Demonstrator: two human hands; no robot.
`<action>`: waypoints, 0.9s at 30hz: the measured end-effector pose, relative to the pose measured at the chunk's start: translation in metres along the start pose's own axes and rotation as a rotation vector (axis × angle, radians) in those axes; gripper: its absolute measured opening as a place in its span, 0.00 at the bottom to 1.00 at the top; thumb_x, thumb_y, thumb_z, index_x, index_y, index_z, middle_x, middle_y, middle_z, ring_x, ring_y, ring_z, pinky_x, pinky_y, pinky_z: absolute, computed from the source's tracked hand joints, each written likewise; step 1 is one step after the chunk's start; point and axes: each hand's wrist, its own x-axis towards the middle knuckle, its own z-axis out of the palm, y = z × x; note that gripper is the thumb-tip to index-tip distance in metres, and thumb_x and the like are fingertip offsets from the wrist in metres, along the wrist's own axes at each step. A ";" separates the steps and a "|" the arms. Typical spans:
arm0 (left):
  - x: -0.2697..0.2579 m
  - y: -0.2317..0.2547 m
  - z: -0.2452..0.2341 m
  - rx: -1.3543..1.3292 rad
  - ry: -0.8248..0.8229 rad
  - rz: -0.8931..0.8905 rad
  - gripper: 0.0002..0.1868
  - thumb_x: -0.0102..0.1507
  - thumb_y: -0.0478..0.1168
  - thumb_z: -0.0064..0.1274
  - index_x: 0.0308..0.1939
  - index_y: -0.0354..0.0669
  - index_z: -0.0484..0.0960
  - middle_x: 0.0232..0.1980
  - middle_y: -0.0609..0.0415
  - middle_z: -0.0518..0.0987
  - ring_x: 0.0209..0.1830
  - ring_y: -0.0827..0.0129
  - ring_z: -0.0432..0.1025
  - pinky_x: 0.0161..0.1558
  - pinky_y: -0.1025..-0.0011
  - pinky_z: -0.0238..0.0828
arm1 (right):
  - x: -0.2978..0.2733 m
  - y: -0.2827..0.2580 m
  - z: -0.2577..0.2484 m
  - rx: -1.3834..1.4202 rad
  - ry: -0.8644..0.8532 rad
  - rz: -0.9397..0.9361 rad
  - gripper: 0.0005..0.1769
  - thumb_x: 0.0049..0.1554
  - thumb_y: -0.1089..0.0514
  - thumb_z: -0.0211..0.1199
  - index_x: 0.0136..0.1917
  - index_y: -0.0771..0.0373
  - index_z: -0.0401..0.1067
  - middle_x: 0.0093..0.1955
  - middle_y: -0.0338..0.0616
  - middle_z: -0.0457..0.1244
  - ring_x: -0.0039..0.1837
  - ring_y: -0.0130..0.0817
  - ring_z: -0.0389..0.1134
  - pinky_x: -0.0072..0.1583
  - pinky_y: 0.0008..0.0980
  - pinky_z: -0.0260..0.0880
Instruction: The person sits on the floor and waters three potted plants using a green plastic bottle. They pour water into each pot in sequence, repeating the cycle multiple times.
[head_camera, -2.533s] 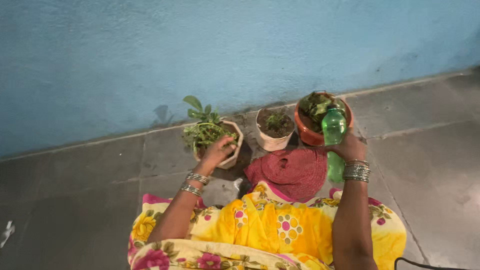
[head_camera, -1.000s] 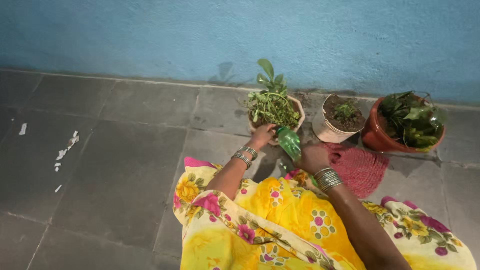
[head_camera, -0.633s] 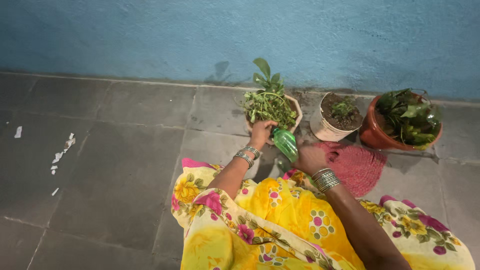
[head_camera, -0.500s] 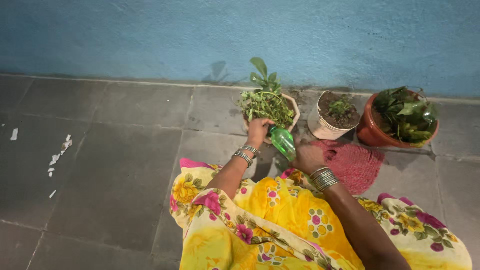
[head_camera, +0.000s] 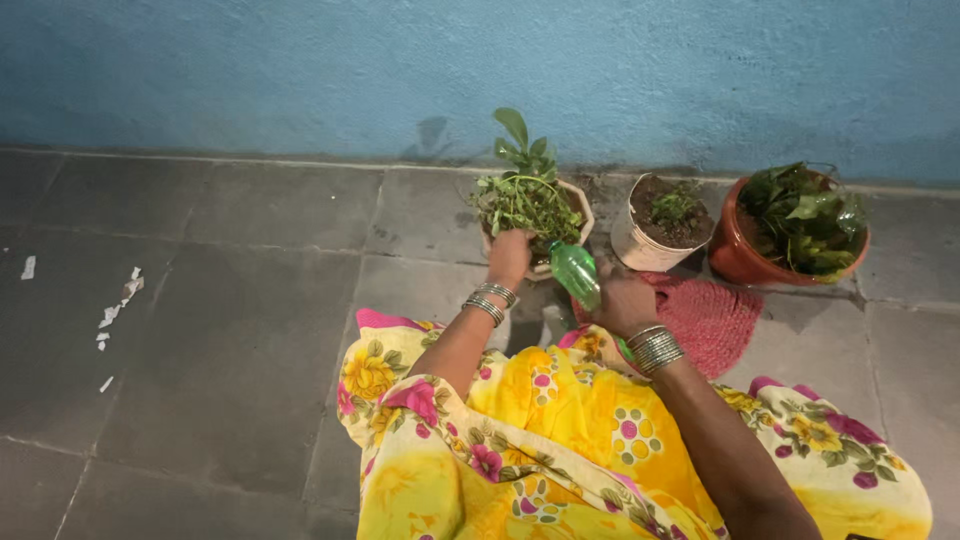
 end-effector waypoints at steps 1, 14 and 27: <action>0.000 0.004 -0.006 0.030 0.004 0.017 0.18 0.58 0.27 0.48 0.46 0.43 0.89 0.41 0.38 0.83 0.45 0.46 0.78 0.49 0.54 0.74 | -0.001 0.003 -0.002 0.028 0.021 -0.013 0.56 0.34 0.38 0.77 0.69 0.60 0.60 0.50 0.59 0.67 0.48 0.57 0.73 0.46 0.52 0.74; -0.001 0.019 0.004 0.388 -0.063 0.306 0.06 0.59 0.34 0.52 0.29 0.40 0.85 0.32 0.40 0.82 0.37 0.48 0.80 0.40 0.56 0.76 | -0.010 0.062 -0.012 0.086 -0.009 0.185 0.52 0.39 0.39 0.77 0.67 0.64 0.57 0.53 0.61 0.68 0.49 0.58 0.72 0.48 0.53 0.73; -0.074 0.039 0.041 1.220 -0.676 0.292 0.10 0.63 0.40 0.51 0.35 0.48 0.89 0.32 0.52 0.87 0.32 0.58 0.81 0.40 0.49 0.70 | -0.016 0.085 -0.014 0.123 -0.030 0.237 0.57 0.38 0.38 0.77 0.70 0.66 0.53 0.48 0.63 0.69 0.48 0.61 0.72 0.48 0.55 0.73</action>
